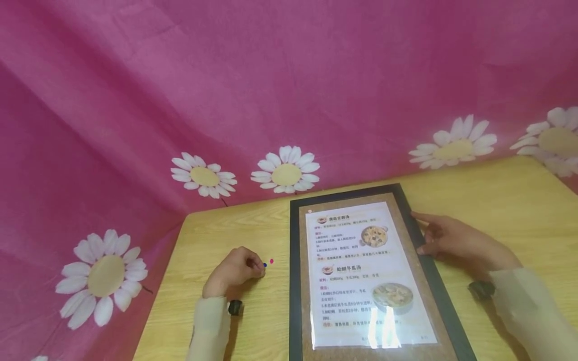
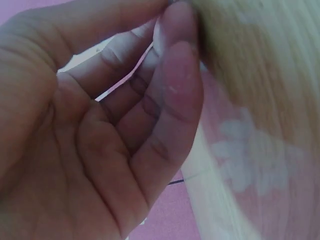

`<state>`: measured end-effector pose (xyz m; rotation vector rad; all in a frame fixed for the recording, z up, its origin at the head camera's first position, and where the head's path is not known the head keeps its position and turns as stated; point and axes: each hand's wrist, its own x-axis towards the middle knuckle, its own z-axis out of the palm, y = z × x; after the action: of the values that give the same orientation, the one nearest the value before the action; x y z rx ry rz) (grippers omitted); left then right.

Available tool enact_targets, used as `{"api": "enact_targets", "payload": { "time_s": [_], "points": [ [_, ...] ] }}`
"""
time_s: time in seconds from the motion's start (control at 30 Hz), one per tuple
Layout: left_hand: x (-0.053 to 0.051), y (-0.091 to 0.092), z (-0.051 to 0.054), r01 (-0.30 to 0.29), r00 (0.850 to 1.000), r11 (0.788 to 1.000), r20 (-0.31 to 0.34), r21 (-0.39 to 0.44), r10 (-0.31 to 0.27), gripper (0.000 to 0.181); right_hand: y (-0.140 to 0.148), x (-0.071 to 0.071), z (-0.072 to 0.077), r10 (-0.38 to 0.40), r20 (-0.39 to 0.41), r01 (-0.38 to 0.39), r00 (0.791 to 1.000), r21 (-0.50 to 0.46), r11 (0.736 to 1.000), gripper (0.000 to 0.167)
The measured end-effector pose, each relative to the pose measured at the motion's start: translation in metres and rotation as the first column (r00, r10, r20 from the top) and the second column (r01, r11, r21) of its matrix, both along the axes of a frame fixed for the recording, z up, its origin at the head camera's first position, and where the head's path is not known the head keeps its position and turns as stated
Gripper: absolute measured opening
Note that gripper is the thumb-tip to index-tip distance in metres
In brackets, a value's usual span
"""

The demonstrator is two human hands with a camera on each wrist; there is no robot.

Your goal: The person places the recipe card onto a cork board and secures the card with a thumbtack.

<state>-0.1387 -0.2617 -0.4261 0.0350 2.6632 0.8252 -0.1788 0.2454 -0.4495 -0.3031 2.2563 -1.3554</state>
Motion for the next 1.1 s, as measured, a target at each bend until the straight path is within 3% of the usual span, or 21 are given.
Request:
{"api": "enact_targets", "payload": {
  "time_s": [0.1,0.37,0.53,0.77,1.1],
  "points": [
    [-0.001,0.0,0.001,0.011,1.0,1.0,0.002,-0.007,-0.011,0.009,0.0,0.002,0.001,-0.026,0.039,0.027,0.999,-0.025,0.999,0.102],
    [-0.002,0.001,0.006,0.032,0.999,0.995,-0.011,0.094,-0.031,0.009,0.001,-0.001,-0.004,0.028,-0.051,-0.025,0.998,0.051,0.998,0.1],
    [-0.003,0.002,0.005,0.027,0.999,0.995,-0.048,0.097,-0.023,0.012,0.002,-0.003,-0.004,0.031,-0.067,-0.028,0.997,0.052,0.998,0.1],
    [-0.004,0.002,0.005,0.058,0.996,0.99,-0.077,0.132,-0.048,0.015,0.002,0.0,-0.002,-0.02,0.039,0.022,0.999,-0.042,0.999,0.104],
    [-0.005,0.009,0.011,0.093,0.991,0.986,-0.107,0.137,-0.079,0.012,0.002,0.001,-0.005,0.001,-0.001,-0.001,1.0,-0.051,0.999,0.102]
  ]
}}
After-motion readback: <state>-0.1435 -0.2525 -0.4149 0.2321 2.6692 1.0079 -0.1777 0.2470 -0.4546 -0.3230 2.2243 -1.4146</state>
